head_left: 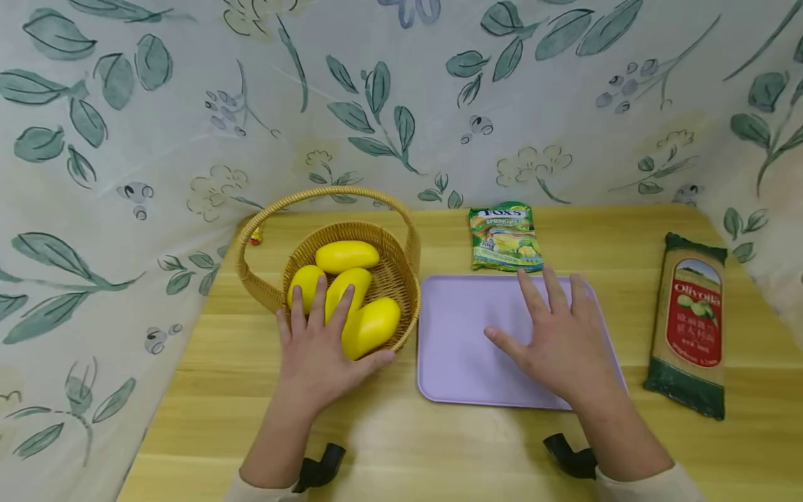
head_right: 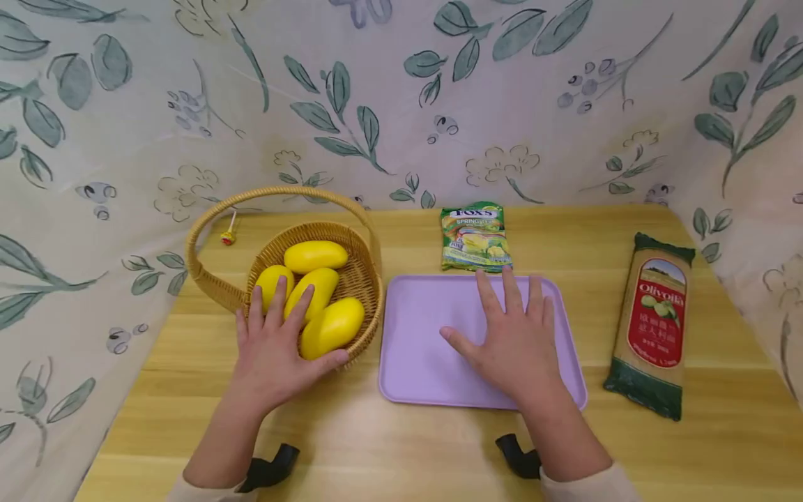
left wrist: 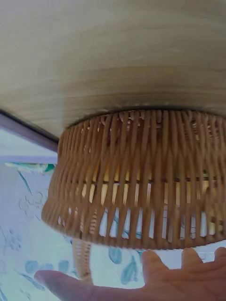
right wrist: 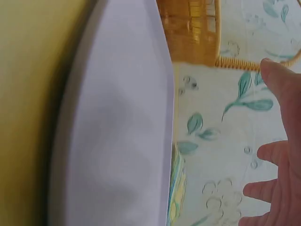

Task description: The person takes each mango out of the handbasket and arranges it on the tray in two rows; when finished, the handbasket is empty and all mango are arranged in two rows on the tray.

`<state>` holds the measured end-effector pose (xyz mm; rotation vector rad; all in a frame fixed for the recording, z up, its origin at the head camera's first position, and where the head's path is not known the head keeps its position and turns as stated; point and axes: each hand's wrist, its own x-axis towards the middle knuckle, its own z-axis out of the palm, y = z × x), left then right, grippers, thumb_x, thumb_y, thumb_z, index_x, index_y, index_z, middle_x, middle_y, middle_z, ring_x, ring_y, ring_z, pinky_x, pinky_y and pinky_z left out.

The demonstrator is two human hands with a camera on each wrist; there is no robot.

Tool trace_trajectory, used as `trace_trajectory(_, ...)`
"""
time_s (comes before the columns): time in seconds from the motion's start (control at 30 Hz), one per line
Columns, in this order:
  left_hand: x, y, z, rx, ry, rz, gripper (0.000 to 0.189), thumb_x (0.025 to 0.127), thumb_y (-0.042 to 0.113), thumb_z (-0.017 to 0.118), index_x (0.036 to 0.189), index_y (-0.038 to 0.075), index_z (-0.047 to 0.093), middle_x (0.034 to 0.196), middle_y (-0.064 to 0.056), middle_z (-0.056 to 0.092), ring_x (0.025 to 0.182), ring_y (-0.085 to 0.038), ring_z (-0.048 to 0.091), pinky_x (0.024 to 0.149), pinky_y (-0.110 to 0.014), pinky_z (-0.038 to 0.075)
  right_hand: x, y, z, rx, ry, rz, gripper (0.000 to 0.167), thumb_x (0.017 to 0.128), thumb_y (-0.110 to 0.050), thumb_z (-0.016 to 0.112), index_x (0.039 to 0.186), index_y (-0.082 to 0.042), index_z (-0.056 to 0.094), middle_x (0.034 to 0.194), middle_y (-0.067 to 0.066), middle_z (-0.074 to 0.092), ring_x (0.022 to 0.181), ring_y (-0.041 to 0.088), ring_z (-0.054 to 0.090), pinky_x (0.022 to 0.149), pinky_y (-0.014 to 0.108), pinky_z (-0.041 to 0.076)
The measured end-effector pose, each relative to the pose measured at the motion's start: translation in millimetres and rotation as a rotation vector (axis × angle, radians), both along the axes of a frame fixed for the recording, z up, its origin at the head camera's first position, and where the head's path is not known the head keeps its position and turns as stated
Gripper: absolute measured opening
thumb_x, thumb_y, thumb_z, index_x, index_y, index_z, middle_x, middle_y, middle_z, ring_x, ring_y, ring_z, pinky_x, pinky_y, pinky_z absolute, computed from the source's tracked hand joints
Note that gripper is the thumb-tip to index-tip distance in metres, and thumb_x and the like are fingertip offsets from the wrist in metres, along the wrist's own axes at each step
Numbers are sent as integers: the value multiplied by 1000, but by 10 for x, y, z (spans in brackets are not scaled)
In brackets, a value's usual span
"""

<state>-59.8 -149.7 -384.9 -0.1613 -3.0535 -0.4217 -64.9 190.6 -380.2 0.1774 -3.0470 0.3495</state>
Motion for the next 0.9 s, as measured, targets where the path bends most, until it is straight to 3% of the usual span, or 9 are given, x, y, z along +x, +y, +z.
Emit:
trace_trajectory(0.17,87,-90,21,114,80,32,107,77,83,62,163,30,25,174,-10,-3,156,-51,-4,117,-78,3,49,-212,46,-47,59,133,96,89,-67,63,159,-8,34,162,30,31,152,51,22,124,66,14)
trace_trajectory(0.3,156,-72,-37,284,196,94,88,87,62,68,159,21,37,173,-11,-1,155,-51,-9,116,-79,2,102,-413,67,-140,51,201,91,87,-65,67,157,-14,39,161,23,35,150,50,27,121,67,26)
trace_trajectory(0.47,188,-3,-175,650,319,284,63,94,36,70,148,11,49,171,-10,-5,156,-44,-6,117,-76,16,124,-674,65,-300,85,336,83,85,-56,76,152,-17,46,161,13,39,149,42,33,116,64,36)
trace_trajectory(0.53,175,-3,-225,815,325,370,57,96,32,68,145,10,49,170,-6,-9,156,-40,3,118,-72,23,90,-789,62,-349,115,404,80,84,-51,79,150,-16,49,159,11,41,149,37,35,116,60,39)
trace_trajectory(0.63,121,-22,-290,1041,314,465,48,100,27,64,142,9,50,168,-3,-9,156,-37,11,123,-65,21,8,-994,73,-372,144,472,76,85,-50,79,147,-16,52,155,11,45,146,33,40,113,55,44)
trace_trajectory(0.77,20,-37,-394,1245,326,525,37,102,21,59,136,7,53,170,-3,5,158,-29,11,128,-55,16,-139,-1309,96,-337,104,485,72,87,-56,73,145,-17,56,154,10,48,142,33,45,112,54,46)
trace_trajectory(0.9,-54,-32,-532,1320,374,538,30,100,13,57,129,5,58,165,-5,31,159,-24,11,130,-47,10,-318,-1573,74,-244,33,477,73,89,-61,69,144,-15,57,156,11,47,140,33,48,115,52,43)
